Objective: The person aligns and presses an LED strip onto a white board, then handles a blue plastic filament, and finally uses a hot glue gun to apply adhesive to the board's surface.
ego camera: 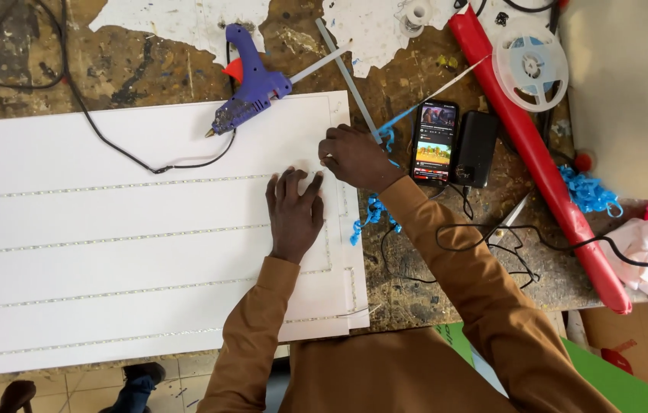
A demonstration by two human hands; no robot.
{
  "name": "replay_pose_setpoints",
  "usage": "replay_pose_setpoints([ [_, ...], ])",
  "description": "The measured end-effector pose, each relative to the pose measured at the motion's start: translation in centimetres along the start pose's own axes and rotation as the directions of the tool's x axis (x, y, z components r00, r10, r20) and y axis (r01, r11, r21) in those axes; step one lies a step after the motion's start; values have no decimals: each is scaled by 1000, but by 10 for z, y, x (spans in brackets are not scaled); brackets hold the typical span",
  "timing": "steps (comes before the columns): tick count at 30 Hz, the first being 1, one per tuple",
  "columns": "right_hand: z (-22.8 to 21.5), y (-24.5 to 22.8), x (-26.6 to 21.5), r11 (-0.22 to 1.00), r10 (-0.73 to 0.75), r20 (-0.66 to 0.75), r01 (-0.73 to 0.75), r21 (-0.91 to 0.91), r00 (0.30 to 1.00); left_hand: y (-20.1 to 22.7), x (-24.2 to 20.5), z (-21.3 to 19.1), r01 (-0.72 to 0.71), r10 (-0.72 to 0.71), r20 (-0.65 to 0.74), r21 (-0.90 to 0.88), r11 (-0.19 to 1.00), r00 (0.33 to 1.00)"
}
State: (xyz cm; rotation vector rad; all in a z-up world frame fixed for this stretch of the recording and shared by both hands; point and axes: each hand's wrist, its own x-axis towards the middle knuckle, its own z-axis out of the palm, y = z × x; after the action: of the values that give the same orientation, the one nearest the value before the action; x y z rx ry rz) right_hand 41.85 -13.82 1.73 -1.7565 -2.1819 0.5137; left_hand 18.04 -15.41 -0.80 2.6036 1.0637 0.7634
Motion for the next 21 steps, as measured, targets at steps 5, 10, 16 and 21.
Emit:
replay_pose_setpoints([
  [5,13,-2,19,976,98,30,-91,-198,995,-8,1,8,-38,37,-49,-13,999,998],
  [10,13,-7,17,972,142,41,-131,-196,989,-12,0,10,-44,41,-73,-41,998,997],
  [16,18,-9,16,961,169,12,-163,-223,985,-16,-1,8,-67,62,-77,-69,995,995],
  [21,14,-12,11,967,156,-2,-154,-205,988,-15,2,2,-95,95,-28,-6,995,995],
])
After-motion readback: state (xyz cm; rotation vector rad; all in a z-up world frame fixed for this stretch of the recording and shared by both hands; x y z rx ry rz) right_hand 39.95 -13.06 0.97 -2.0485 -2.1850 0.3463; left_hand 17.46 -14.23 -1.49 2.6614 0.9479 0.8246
